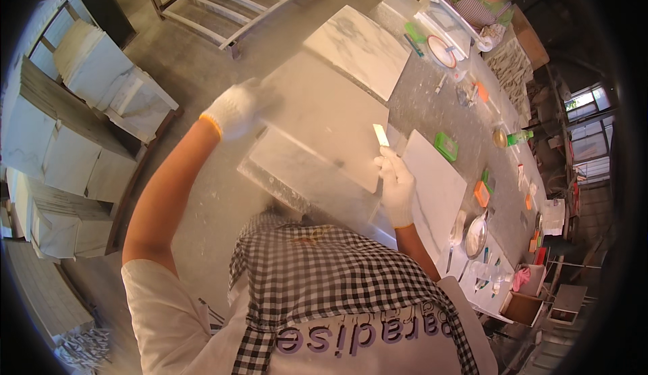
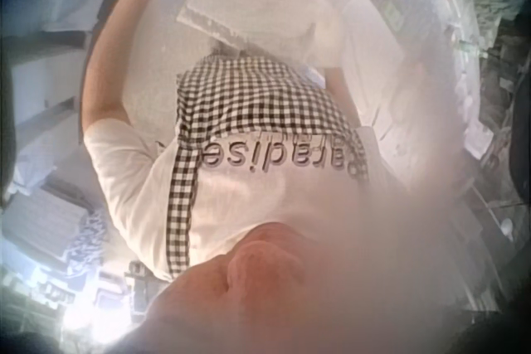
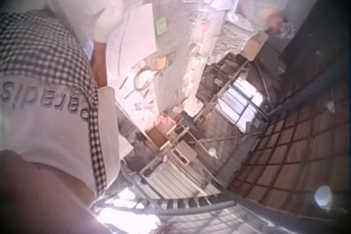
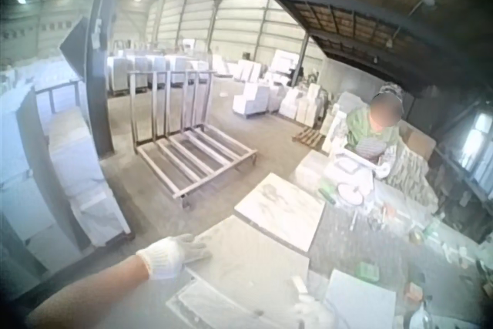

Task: The person moves a wooden pallet, then picks up white rectangular tiles from a table, wipes their surfaces with a cloth, and places them onto the pallet. The person repeats this process for several tiles.

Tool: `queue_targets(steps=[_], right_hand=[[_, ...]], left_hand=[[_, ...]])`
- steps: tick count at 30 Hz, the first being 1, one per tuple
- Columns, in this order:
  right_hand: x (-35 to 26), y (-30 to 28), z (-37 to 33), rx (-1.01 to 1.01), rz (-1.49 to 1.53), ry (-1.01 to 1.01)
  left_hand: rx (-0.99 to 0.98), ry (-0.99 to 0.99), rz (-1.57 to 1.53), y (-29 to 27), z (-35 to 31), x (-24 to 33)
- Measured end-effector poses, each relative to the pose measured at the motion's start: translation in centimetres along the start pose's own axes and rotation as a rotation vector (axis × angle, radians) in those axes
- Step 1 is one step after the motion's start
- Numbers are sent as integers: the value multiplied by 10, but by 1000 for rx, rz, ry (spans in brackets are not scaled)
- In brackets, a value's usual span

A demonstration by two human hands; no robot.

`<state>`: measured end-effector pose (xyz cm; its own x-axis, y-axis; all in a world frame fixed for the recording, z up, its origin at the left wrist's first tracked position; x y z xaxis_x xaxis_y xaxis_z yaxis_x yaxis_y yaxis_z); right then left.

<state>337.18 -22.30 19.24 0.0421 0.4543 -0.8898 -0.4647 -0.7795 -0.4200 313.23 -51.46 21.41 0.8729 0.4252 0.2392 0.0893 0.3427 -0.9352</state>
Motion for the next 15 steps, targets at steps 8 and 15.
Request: queue_targets(steps=[8,15], right_hand=[[-62,-42,57,200,184,70],[-63,-62,118,271,-95,-161]], left_hand=[[-239,-81,-63,-90,113,-6],[-210,-279,-271,-110,180,-29]])
Point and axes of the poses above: each hand's wrist, its own z-axis towards the middle knuckle, its own y-axis out of the palm, x = y × z, the point moved 1 cm from there along z, towards the middle knuckle, and after that the axes turned 2 degrees about z, right-handed, at the moved point
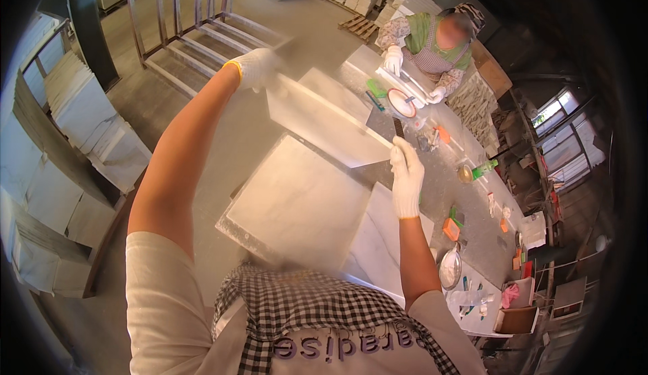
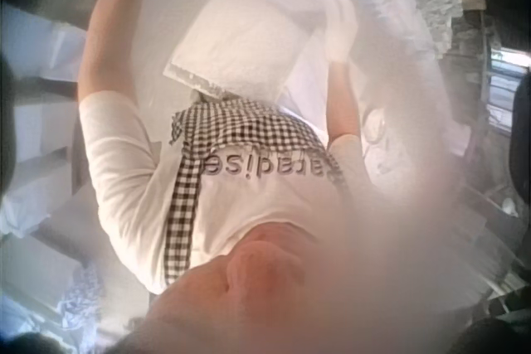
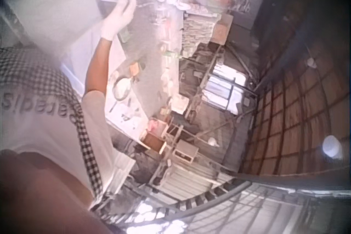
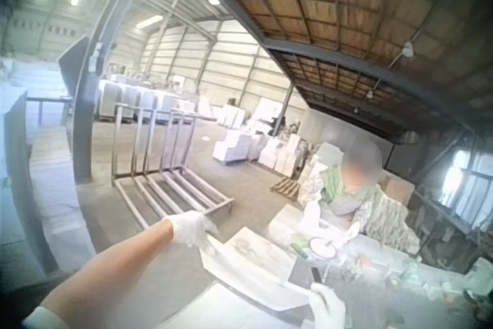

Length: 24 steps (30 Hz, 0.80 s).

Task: The person moves a wooden pallet, then picks up white rectangular tiles from a table, wipes their surfaces with a cloth, and places them onto the pallet. The person repeats this process for several tiles.

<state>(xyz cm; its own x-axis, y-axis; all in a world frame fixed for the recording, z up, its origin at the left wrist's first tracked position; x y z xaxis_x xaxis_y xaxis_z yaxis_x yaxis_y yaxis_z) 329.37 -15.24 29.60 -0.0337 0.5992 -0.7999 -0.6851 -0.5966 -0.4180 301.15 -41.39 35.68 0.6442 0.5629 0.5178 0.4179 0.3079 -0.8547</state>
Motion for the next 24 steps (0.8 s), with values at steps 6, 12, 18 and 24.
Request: queue_targets(steps=[6,12,18,24], right_hand=[[13,-1,52,18,1,-22],[23,-1,87,37,-23,44],[30,0,106,45,-27,110],[24,-5,115,4,-153,65]], left_hand=[[381,75,-131,15,40,-13],[562,-44,-311,39,60,-13],[480,-124,-335,51,86,-15],[533,-85,-285,54,101,-22]])
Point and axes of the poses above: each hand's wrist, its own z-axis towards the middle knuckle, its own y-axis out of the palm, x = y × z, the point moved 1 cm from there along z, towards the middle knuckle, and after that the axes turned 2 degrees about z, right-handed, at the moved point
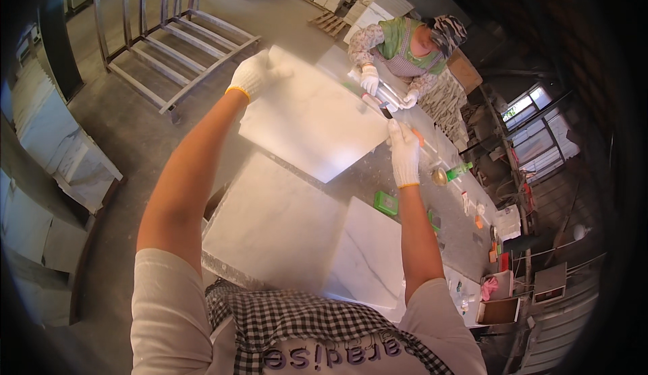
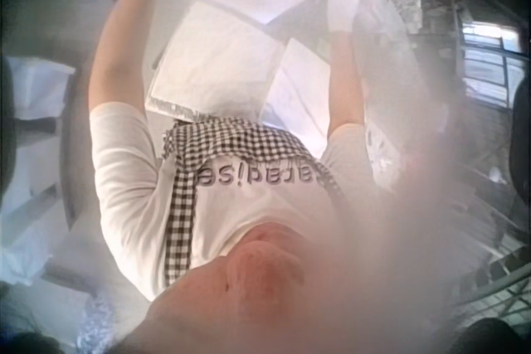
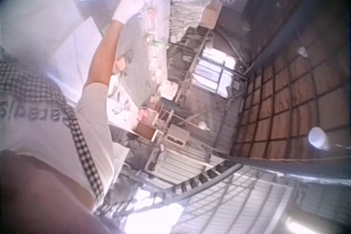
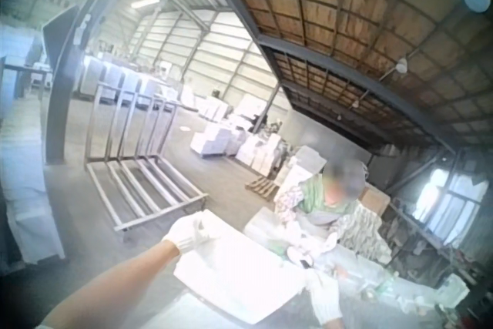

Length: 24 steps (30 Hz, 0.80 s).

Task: The person moves a wooden pallet, then picks up white rectangular tiles from a table, wipes their surfaces with a cloth, and places them onto the pallet. The person repeats this process for several tiles.

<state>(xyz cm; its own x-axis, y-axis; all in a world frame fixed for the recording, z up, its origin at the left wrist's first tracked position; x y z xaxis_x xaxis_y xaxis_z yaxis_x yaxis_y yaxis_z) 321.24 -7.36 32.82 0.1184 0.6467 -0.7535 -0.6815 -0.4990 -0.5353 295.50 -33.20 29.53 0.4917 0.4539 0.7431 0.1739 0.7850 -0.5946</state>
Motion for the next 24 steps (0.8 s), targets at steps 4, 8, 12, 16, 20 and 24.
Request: queue_targets(steps=[4,8,12,16,20,24], right_hand=[[-17,-5,5,64,-487,-235],[-40,8,11,1,-636,-425],[-52,38,16,-1,-625,-402],[-53,57,17,89,-623,-324],[-53,60,16,124,-609,-336],[-51,58,16,96,-580,-268]], left_hand=[[36,17,-20,3,2,-3],[-13,-2,-35,0,1,-4],[-41,-32,-87,-1,-3,-3],[31,23,-53,-1,-8,-1],[18,17,-42,-5,-12,2],[45,47,-39,-6,-14,4]])
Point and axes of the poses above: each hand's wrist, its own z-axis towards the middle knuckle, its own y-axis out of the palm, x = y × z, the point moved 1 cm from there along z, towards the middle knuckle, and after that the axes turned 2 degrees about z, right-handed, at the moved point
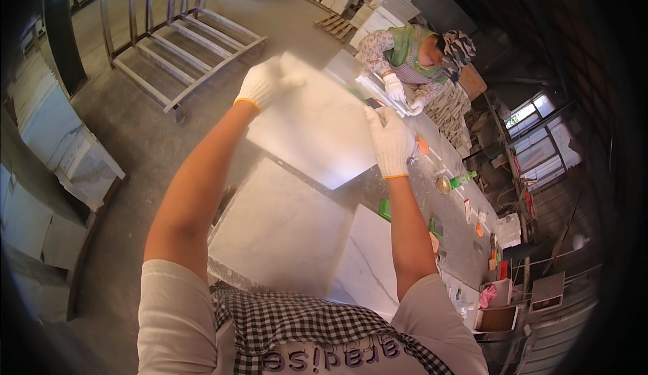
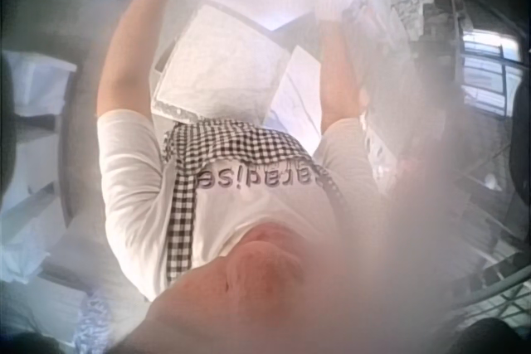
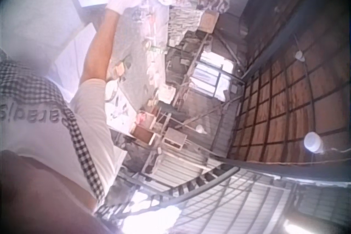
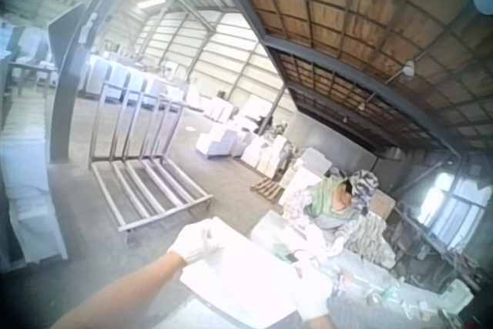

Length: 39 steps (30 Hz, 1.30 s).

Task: The person moves a wooden pallet, then picks up white rectangular tiles from a table, wipes their surfaces with a cloth, and places them onto the pallet. The person repeats this process for several tiles.

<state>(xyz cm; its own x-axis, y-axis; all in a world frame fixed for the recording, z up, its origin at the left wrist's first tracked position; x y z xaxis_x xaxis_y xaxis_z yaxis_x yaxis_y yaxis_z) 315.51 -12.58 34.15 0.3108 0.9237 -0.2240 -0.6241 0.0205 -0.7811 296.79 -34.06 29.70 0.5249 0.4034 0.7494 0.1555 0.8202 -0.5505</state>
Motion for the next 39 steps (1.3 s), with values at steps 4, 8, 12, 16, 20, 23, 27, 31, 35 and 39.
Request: queue_targets(steps=[4,8,12,16,20,23,27,31,35,39], right_hand=[[2,2,-1,-4,37,6],[4,4,-1,8,23,1],[5,-1,-3,8,53,-68],[2,-6,-9,-16,46,-114],[-8,-7,-13,134,59,-162],[-15,-7,-13,89,-26,-83],[-18,-10,-13,-35,-71,-14],[-13,-17,-16,47,29,-269],[0,-22,-13,-119,140,-115],[6,-30,-14,-115,170,-190]], left_hand=[[22,1,22,2,-1,-2],[10,-41,-4,2,-1,-2],[-56,-86,3,-1,-2,0],[13,-17,8,-1,-5,0],[24,-5,24,-1,-5,-2],[18,-22,-9,-2,-7,-3],[16,-22,-57,-3,-10,-3],[48,18,-42,-5,-13,1],[14,13,-124,-9,-18,3],[24,24,-60,-11,-19,3]])
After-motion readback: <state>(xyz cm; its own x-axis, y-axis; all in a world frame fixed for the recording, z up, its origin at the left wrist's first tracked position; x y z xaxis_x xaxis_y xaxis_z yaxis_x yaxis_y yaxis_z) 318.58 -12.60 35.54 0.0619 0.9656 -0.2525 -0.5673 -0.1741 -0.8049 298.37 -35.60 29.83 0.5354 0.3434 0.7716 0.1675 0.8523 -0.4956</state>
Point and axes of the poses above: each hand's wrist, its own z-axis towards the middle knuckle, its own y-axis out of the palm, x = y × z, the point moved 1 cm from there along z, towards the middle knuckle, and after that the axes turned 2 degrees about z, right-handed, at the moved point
